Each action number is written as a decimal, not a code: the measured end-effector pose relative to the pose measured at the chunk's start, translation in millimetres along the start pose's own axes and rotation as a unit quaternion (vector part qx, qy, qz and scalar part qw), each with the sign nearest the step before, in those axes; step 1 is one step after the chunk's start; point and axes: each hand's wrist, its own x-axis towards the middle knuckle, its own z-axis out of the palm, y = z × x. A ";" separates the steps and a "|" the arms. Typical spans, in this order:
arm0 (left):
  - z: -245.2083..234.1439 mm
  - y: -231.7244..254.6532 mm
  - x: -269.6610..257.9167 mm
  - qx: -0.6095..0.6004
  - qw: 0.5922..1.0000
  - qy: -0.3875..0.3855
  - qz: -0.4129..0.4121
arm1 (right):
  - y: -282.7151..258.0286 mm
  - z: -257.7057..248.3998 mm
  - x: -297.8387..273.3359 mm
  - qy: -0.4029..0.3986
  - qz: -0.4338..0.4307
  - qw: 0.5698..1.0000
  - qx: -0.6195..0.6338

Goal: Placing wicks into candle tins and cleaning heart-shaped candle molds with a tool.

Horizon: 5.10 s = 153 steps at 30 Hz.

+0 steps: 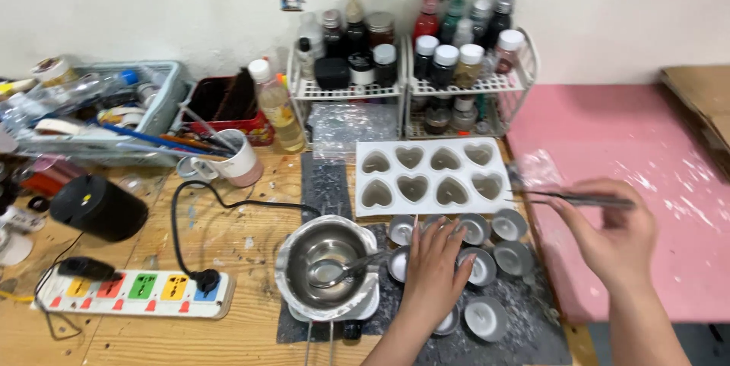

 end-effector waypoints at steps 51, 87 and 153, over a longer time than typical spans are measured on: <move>50.4 32.4 -24.2 -0.598 0.783 -0.062 -0.161 | 9.2 -0.1 -155.7 0.171 0.109 0.908 0.367; -3.9 42.5 -13.7 -0.390 0.920 -0.003 -0.034 | -36.7 -19.5 -128.6 0.111 0.008 0.989 0.100; 29.1 -25.9 -24.6 0.012 0.998 -0.008 -0.069 | 39.3 230.5 44.9 -0.265 -0.113 0.953 -0.095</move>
